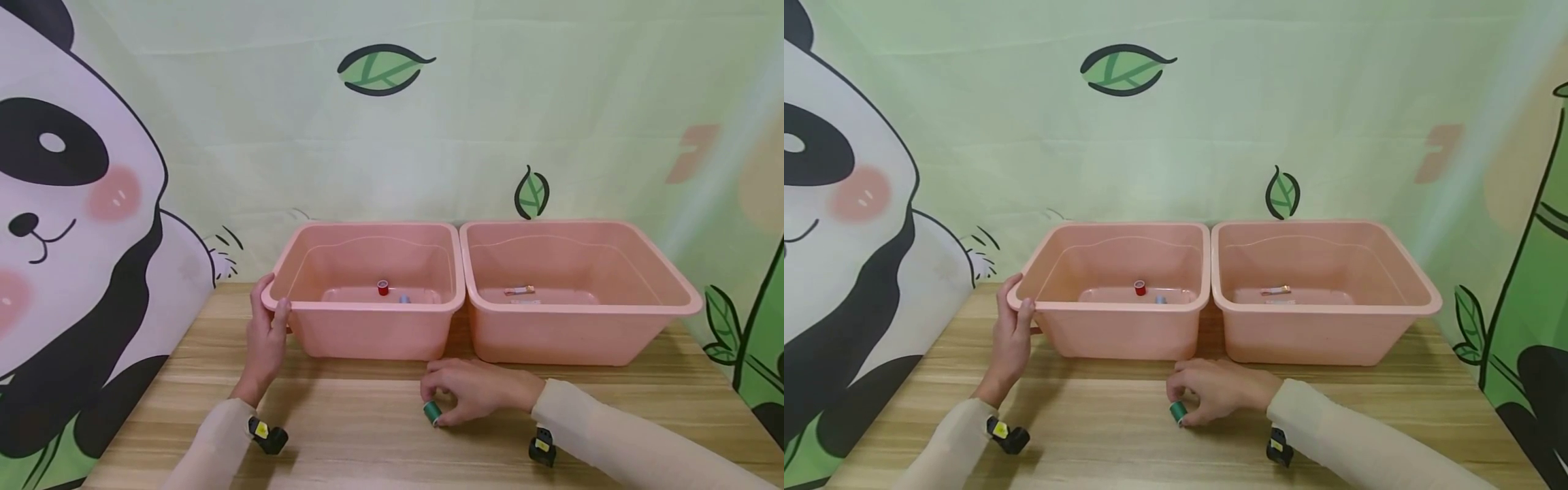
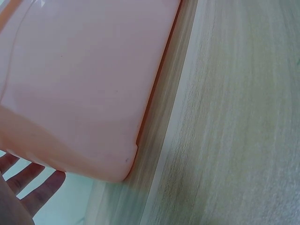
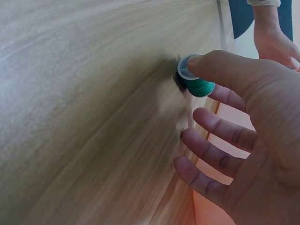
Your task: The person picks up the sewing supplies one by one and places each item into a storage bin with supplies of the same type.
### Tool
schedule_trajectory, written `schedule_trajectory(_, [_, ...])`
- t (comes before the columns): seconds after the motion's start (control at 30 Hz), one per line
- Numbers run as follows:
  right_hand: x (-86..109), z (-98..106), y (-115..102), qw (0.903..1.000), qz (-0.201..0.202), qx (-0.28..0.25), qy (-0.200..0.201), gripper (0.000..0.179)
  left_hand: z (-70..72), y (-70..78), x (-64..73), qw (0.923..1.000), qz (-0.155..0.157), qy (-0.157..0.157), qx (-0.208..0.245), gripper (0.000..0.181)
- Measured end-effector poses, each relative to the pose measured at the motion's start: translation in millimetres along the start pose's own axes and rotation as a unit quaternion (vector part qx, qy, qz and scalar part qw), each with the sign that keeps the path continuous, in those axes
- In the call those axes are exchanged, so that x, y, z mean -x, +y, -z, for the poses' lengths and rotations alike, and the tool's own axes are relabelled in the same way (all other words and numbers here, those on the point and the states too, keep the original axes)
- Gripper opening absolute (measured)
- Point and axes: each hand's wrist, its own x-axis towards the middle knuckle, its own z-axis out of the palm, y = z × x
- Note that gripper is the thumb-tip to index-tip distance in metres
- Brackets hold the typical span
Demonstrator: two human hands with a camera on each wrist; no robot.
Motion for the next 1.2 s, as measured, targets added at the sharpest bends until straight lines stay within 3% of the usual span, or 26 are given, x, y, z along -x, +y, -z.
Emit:
schedule_trajectory(0.27, [-0.9, -0.4, 1.0, 1.0, 0.005, 0.001, 0.0, 0.02, -0.3, -8.9, -2.2, 1.0, -0.005, 0.004, -0.006, 0.056])
schedule_trajectory(0.73, [-0.8, 13.1, -10.6, 0.9996, 0.008, -0.022, 0.014, 0.021, -0.7, -8.3, -2.4, 0.9999, -0.002, 0.007, -0.01, 0.056])
schedule_trajectory(1.2, [0.7, 30.0, -22.2, 0.9999, 0.01, -0.004, 0.012, 0.019, -0.1, -3.3, -1.1, 1.0, -0.001, 0.004, -0.002, 0.055])
